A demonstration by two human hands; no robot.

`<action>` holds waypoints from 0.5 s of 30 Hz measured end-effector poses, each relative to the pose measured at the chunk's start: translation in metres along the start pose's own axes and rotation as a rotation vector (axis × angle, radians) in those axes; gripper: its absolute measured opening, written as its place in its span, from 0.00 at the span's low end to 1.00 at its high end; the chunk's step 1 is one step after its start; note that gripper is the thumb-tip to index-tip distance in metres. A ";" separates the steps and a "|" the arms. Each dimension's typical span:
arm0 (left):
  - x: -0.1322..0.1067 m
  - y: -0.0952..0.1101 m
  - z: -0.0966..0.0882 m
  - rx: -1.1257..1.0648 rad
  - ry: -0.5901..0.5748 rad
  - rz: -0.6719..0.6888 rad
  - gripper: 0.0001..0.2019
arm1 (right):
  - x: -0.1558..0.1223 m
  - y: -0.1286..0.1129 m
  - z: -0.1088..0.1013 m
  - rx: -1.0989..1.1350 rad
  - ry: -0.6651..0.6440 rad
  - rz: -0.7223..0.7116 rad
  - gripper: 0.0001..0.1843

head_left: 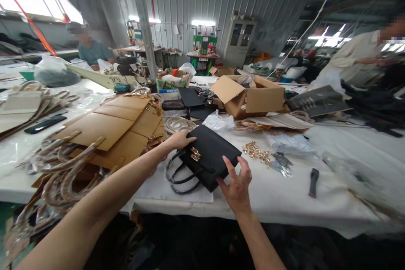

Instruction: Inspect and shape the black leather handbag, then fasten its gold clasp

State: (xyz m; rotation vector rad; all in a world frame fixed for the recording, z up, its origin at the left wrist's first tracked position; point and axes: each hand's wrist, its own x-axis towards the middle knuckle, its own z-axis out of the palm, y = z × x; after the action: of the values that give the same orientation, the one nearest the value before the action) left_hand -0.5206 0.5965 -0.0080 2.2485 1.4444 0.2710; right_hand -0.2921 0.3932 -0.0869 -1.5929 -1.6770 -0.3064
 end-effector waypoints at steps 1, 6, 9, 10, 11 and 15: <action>-0.003 0.002 -0.001 -0.043 0.018 0.012 0.27 | -0.001 0.004 -0.001 0.001 0.016 0.023 0.29; -0.016 0.015 0.001 -0.274 0.133 0.073 0.27 | 0.005 0.021 -0.016 -0.022 0.049 -0.024 0.17; -0.028 0.027 -0.003 -0.382 0.195 0.123 0.31 | 0.016 0.031 -0.033 0.011 0.006 -0.121 0.16; -0.033 0.032 -0.006 -0.418 0.198 0.151 0.29 | 0.021 0.034 -0.040 0.037 -0.008 -0.144 0.16; -0.039 0.037 -0.010 -0.459 0.188 0.182 0.27 | 0.025 0.037 -0.046 0.073 -0.016 -0.162 0.17; -0.062 0.056 -0.031 -0.749 -0.006 0.202 0.26 | 0.044 0.045 -0.071 0.285 -0.039 -0.138 0.12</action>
State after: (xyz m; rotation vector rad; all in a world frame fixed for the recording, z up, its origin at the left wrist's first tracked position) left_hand -0.5142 0.5290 0.0501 1.7527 0.8908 0.7307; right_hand -0.2203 0.3868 -0.0256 -1.2841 -1.7758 -0.0989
